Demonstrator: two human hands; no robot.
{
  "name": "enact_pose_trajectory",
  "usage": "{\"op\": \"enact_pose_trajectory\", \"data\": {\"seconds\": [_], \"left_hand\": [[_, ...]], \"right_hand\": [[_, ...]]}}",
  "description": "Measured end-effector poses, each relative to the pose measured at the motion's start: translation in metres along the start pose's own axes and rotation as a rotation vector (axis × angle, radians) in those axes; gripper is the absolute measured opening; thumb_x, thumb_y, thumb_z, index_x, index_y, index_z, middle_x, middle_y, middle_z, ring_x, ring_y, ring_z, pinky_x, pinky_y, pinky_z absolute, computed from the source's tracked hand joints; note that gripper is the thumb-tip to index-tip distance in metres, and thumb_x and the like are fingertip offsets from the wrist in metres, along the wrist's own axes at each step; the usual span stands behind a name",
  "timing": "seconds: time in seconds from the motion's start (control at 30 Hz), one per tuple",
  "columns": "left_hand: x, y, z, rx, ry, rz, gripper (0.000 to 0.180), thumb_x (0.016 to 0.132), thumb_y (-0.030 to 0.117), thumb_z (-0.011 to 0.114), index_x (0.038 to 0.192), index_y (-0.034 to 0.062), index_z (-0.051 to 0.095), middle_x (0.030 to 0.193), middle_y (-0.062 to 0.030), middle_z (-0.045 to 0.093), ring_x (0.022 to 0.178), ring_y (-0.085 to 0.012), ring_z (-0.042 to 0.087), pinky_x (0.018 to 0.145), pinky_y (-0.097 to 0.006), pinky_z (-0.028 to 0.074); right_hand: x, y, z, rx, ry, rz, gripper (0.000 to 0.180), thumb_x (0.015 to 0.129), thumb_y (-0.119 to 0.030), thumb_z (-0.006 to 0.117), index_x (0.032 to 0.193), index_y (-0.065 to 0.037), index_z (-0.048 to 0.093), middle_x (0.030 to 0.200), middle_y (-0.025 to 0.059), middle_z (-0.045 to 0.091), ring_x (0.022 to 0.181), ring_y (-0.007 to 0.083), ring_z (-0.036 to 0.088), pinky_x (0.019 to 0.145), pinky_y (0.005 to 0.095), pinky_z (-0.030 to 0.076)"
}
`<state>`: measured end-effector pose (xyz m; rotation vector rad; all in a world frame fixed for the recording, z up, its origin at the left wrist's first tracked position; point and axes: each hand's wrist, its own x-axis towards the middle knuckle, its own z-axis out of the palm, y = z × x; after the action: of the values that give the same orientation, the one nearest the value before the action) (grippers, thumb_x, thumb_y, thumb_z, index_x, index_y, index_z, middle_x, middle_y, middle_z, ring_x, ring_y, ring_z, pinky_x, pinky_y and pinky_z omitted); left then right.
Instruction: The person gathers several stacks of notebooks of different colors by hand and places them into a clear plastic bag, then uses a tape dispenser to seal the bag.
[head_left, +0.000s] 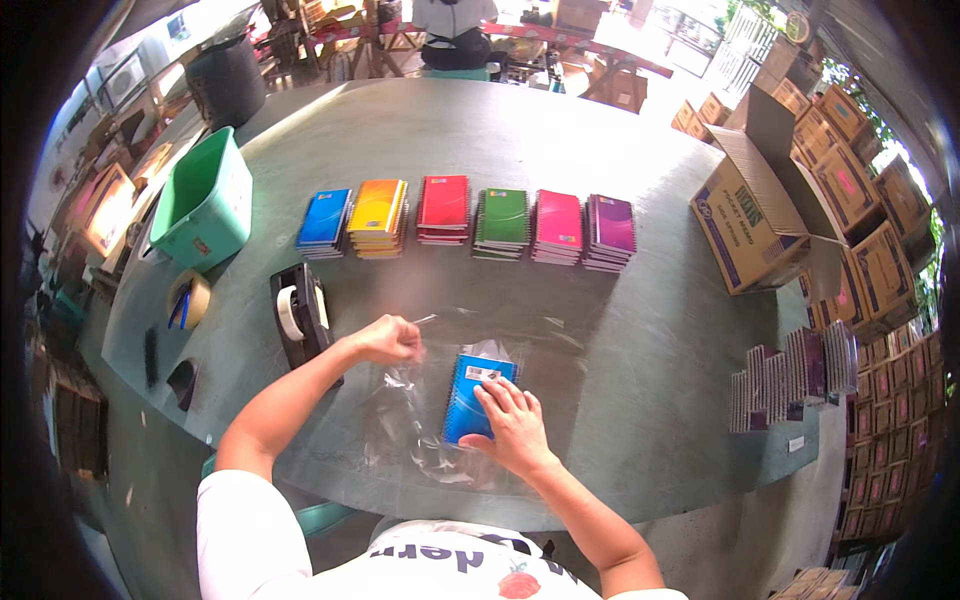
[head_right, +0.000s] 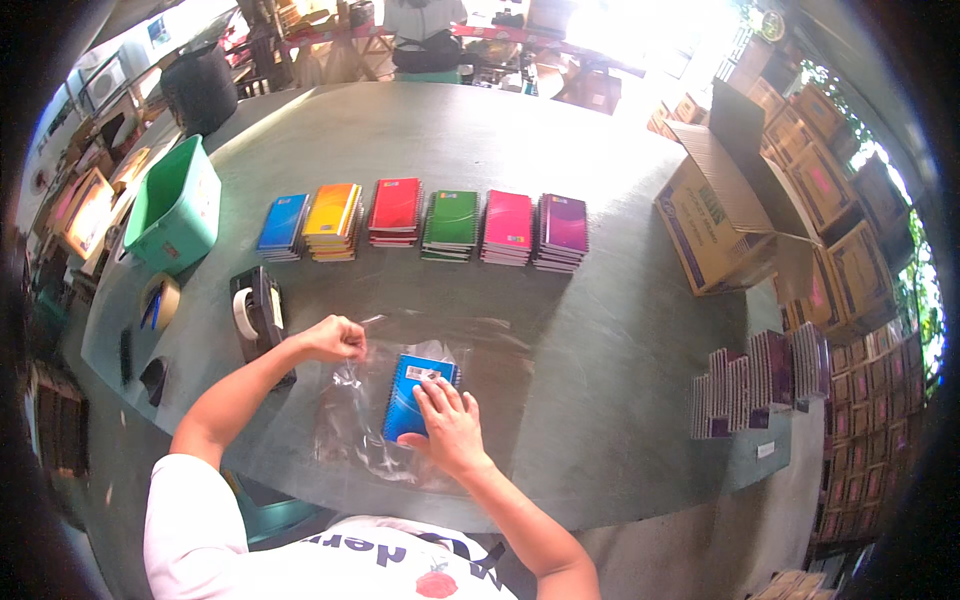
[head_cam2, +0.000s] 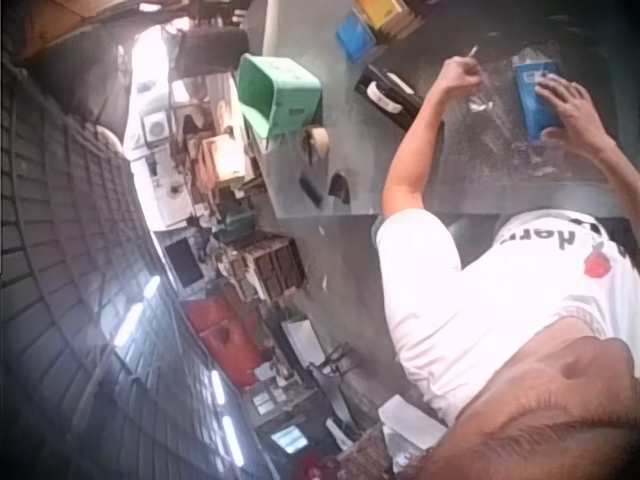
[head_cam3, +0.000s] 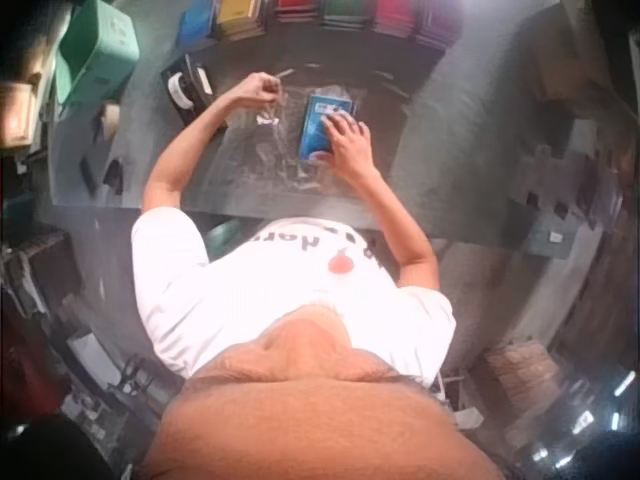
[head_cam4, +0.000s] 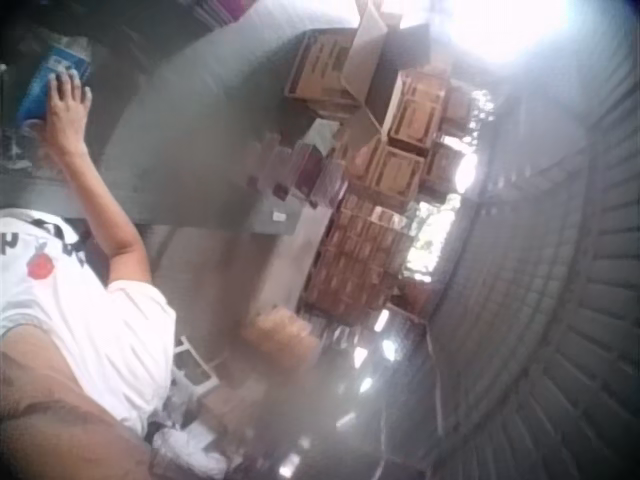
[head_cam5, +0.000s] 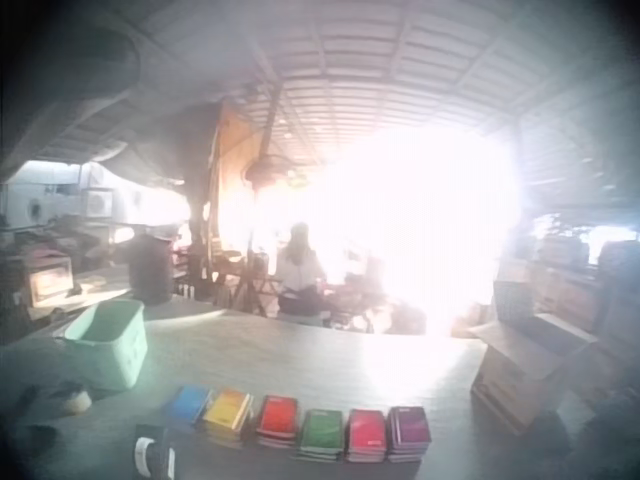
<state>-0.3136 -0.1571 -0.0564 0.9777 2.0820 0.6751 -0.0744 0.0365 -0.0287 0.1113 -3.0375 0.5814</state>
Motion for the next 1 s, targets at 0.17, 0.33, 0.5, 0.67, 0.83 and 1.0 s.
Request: {"op": "enact_pose_trajectory", "data": {"seconds": [0.17, 0.33, 0.5, 0.67, 0.83, 1.0], "left_hand": [[-0.046, 0.062, 0.07, -0.956, 0.231, -0.196, 0.031, 0.079, 0.022, 0.072, 0.097, 0.0017, 0.058, 0.084, -0.0042, 0.063, 0.07, -0.0114, 0.059, 0.057, -0.026, 0.048], [-0.084, 0.076, 0.096, -0.343, 0.201, -0.218, 0.028, 0.09, 0.025, 0.053, 0.085, -0.0024, 0.059, 0.072, -0.0077, 0.062, 0.061, -0.0169, 0.059, 0.057, -0.031, 0.048], [-0.052, 0.122, 0.101, 0.167, 0.271, 0.145, 0.029, 0.084, 0.022, 0.051, 0.078, -0.0048, 0.059, 0.076, -0.0198, 0.063, 0.069, -0.033, 0.063, 0.065, -0.041, 0.05], [-0.032, 0.14, 0.113, 0.344, 0.016, 0.094, 0.028, 0.081, 0.024, 0.054, 0.08, -0.004, 0.059, 0.078, -0.0223, 0.063, 0.078, -0.034, 0.064, 0.068, -0.044, 0.051], [-0.03, 0.14, 0.108, 0.449, -0.099, 0.081, 0.027, 0.079, 0.024, 0.057, 0.083, -0.0023, 0.06, 0.078, -0.0211, 0.063, 0.079, -0.0337, 0.065, 0.068, -0.044, 0.051], [-0.023, 0.137, 0.119, 0.405, -0.056, 0.073, 0.02, 0.079, 0.02, 0.058, 0.081, -0.0003, 0.056, 0.077, -0.0202, 0.062, 0.078, -0.0373, 0.063, 0.067, -0.047, 0.051]], "right_hand": [[0.017, 0.029, -0.019, 0.081, -0.144, -0.101, 0.059, 0.071, -0.043, 0.07, 0.12, -0.013, 0.055, 0.13, 0.0047, 0.047, 0.124, 0.0257, 0.04, 0.096, 0.0455, 0.034], [0.019, 0.034, -0.015, 0.106, -0.124, -0.141, 0.078, 0.06, -0.049, 0.076, 0.125, -0.015, 0.049, 0.141, 0.0061, 0.037, 0.135, 0.0291, 0.025, 0.105, 0.049, 0.025], [0.015, 0.032, 0.009, 0.241, -0.145, -0.086, 0.102, 0.057, -0.046, 0.079, 0.141, -0.017, 0.028, 0.149, 0.0077, 0.023, 0.14, 0.0312, 0.011, 0.111, 0.0526, 0.013], [0.003, 0.027, 0.04, 0.197, 0.023, -0.007, 0.107, 0.056, -0.04, 0.08, 0.144, -0.015, 0.023, 0.15, 0.0095, 0.02, 0.14, 0.0356, 0.006, 0.11, 0.053, 0.011], [0.029, 0.044, -0.028, 0.139, -0.346, -0.247, 0.095, 0.067, -0.056, 0.069, 0.142, -0.013, 0.03, 0.147, 0.0119, 0.027, 0.137, 0.0351, 0.018, 0.11, 0.0501, 0.012], [0.076, 0.034, -0.028, 0.42, 0.059, 0.019, 0.054, 0.075, -0.028, 0.064, 0.123, -0.011, 0.049, 0.091, 0.0057, 0.064, 0.102, 0.0246, 0.052, 0.092, 0.0419, 0.034]]}}
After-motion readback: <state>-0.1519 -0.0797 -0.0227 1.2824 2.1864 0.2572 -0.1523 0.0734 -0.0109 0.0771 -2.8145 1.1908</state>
